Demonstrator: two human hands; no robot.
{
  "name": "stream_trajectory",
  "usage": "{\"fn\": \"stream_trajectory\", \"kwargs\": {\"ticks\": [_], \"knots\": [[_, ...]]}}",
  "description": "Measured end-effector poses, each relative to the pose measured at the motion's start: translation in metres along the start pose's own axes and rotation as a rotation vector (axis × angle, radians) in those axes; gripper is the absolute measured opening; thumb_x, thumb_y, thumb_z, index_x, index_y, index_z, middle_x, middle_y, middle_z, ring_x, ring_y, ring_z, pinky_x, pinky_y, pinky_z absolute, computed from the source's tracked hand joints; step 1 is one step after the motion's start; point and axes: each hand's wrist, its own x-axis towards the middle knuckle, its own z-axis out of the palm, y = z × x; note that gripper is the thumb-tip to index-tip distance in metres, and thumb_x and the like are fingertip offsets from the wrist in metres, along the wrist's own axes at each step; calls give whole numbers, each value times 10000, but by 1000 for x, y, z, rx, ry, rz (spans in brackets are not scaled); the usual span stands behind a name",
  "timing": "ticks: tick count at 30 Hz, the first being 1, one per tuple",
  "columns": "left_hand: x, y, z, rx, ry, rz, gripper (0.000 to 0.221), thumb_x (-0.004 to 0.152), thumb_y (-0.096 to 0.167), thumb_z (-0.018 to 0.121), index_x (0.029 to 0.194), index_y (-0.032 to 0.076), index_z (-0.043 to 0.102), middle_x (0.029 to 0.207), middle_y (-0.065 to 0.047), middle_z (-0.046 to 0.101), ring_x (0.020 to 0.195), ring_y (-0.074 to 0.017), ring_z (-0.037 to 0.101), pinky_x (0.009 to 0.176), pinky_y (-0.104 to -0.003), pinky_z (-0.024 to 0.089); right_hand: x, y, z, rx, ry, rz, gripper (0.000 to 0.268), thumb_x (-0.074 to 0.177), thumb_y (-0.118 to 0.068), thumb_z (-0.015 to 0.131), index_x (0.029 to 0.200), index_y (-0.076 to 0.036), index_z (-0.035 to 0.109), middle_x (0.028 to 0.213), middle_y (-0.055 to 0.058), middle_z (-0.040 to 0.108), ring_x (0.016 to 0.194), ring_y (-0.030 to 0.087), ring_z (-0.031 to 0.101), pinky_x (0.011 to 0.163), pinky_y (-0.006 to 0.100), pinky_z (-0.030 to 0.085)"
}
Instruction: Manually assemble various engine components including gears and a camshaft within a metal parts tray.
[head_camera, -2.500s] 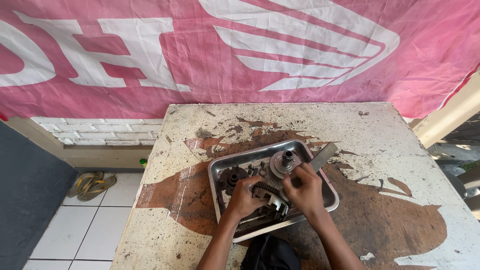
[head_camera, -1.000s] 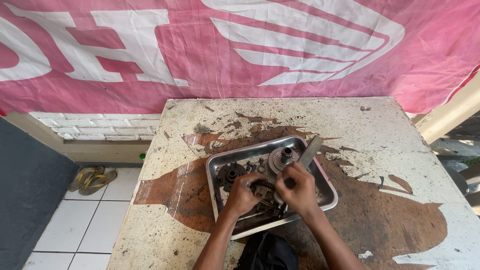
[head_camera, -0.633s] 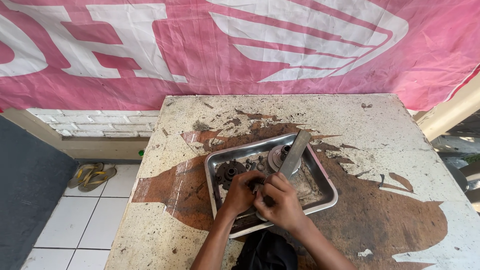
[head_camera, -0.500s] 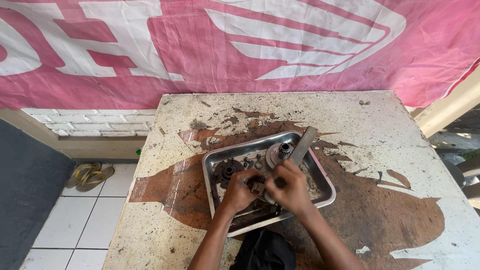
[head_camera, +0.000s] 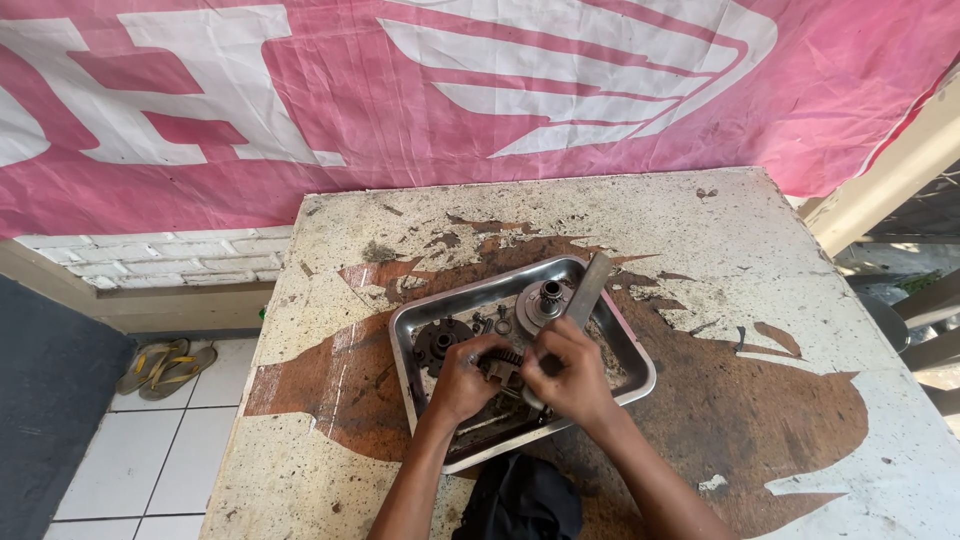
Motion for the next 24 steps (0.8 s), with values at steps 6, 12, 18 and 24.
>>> {"fn": "stream_trajectory", "kwargs": {"ticks": [6, 12, 18, 24], "knots": [[2, -11, 3, 40, 19, 30, 426, 894, -161, 694, 1252, 66, 738, 1168, -282, 757, 1223, -666, 631, 963, -858, 585, -15, 49, -4, 16, 195, 20, 228, 830, -88, 710, 643, -72, 580, 706, 146, 623, 677, 340, 608, 608, 386, 475], [-16, -5, -15, -8, 76, -49, 390, 926, -118, 688, 1230, 108, 782, 1190, -227, 790, 1265, -588, 665, 996, -780, 602, -26, 5, 21, 79, 127, -154, 259, 843, -108, 713, 618, -87, 588, 687, 119, 624, 712, 311, 643, 672, 391, 512], [-4, -9, -2, -11, 49, 11, 439, 873, -178, 696, 1252, 41, 732, 1215, -341, 745, 1284, -733, 550, 1015, -906, 511, -11, 32, -8, 13, 216, -34, 241, 827, -59, 717, 624, -73, 588, 695, 125, 637, 655, 319, 614, 620, 374, 483], [-2, -36, -3, 29, 98, 259, 475, 777, -241, 691, 1095, 97, 794, 1129, -117, 876, 919, -256, 844, 1161, -404, 647, -23, -26, 11, 40, 21, -173, 148, 791, -58, 665, 662, -99, 604, 723, 40, 623, 772, 175, 552, 716, 254, 535]]}}
